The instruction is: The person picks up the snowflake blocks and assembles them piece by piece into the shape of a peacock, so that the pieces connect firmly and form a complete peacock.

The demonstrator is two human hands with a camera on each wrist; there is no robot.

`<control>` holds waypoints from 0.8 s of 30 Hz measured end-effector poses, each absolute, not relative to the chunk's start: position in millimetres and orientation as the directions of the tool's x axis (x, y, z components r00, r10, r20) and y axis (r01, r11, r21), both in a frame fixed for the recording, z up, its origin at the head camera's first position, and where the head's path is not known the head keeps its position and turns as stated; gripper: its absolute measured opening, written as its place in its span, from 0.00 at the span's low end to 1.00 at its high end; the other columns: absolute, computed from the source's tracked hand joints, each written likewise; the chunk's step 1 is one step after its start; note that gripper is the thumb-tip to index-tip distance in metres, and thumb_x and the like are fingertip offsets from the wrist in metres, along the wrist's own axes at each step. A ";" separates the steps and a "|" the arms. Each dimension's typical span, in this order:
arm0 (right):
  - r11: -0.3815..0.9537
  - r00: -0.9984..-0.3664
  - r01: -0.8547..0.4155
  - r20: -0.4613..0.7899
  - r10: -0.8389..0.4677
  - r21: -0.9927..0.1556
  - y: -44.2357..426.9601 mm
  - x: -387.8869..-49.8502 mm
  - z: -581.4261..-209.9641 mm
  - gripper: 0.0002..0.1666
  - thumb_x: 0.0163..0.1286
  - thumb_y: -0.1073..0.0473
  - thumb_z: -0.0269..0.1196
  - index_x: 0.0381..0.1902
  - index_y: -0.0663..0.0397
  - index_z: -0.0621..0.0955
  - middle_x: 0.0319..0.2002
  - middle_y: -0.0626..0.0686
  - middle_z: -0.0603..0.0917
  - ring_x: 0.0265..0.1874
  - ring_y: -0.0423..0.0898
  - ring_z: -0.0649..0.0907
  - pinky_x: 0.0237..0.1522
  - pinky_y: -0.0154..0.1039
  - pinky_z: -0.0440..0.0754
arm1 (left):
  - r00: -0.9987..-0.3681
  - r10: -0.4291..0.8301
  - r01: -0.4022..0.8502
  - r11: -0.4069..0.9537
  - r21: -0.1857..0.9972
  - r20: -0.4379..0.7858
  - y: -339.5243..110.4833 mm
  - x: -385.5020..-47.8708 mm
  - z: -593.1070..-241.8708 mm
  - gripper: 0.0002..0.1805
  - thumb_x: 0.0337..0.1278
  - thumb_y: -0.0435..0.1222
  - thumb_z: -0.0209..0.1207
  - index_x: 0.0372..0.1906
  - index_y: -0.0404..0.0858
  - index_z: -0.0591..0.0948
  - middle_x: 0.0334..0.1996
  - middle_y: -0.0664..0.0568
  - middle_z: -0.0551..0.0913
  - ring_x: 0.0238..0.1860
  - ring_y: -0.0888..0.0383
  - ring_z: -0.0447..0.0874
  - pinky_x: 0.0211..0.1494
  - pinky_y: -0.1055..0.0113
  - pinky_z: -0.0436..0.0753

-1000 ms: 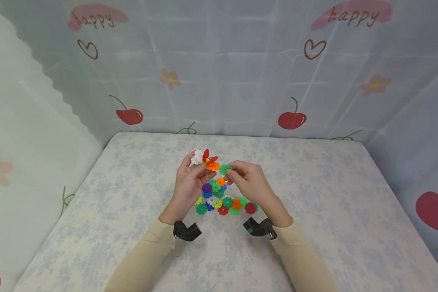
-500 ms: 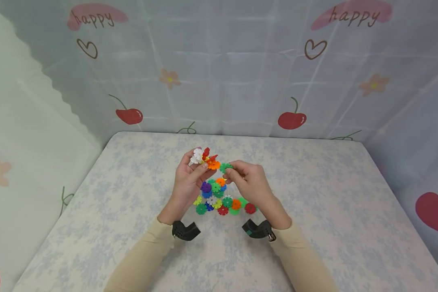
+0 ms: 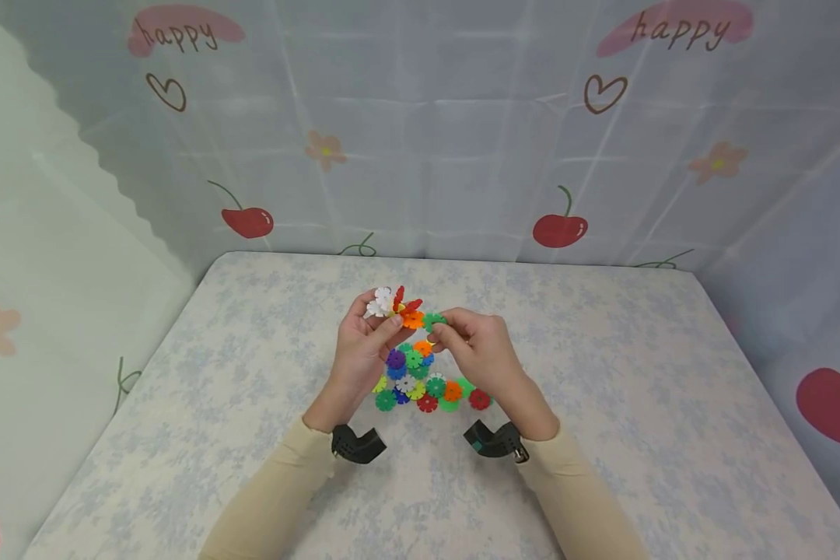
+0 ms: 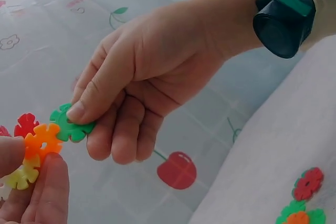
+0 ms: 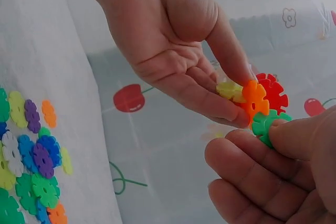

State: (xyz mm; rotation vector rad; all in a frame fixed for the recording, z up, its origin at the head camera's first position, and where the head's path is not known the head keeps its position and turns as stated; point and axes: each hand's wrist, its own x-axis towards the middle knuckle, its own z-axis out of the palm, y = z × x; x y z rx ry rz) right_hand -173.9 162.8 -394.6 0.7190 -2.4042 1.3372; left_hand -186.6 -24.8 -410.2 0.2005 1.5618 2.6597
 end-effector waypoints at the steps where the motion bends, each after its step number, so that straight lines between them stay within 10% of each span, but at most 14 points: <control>1: 0.439 -0.826 -0.563 0.490 -0.280 -0.700 162.4 -173.9 -395.1 0.04 0.69 0.72 0.64 0.37 0.66 0.86 0.28 0.57 0.90 0.27 0.48 0.90 0.38 0.38 0.90 | -0.989 0.106 0.038 -0.471 0.881 0.099 -25.0 -185.9 -410.4 0.22 0.66 0.20 0.55 0.62 0.33 0.69 0.29 0.59 0.83 0.36 0.65 0.88 0.50 0.66 0.89; 10: 0.336 -0.831 -0.556 0.495 -0.256 -0.760 138.3 -170.5 -409.9 0.08 0.71 0.73 0.60 0.41 0.70 0.86 0.30 0.62 0.91 0.23 0.49 0.90 0.30 0.29 0.86 | -0.991 0.034 0.101 -0.442 0.891 0.129 -10.6 -178.0 -411.4 0.15 0.68 0.22 0.55 0.56 0.32 0.74 0.30 0.64 0.89 0.36 0.65 0.87 0.42 0.74 0.84; 24: 0.474 -0.946 -0.262 0.126 -0.298 -0.841 150.1 -170.5 -398.5 0.09 0.75 0.62 0.60 0.37 0.59 0.86 0.28 0.55 0.89 0.28 0.49 0.89 0.41 0.39 0.88 | -0.990 0.135 -0.127 -0.714 0.689 -0.042 -22.9 -187.7 -404.8 0.12 0.78 0.30 0.44 0.59 0.41 0.69 0.50 0.53 0.76 0.51 0.57 0.81 0.51 0.66 0.89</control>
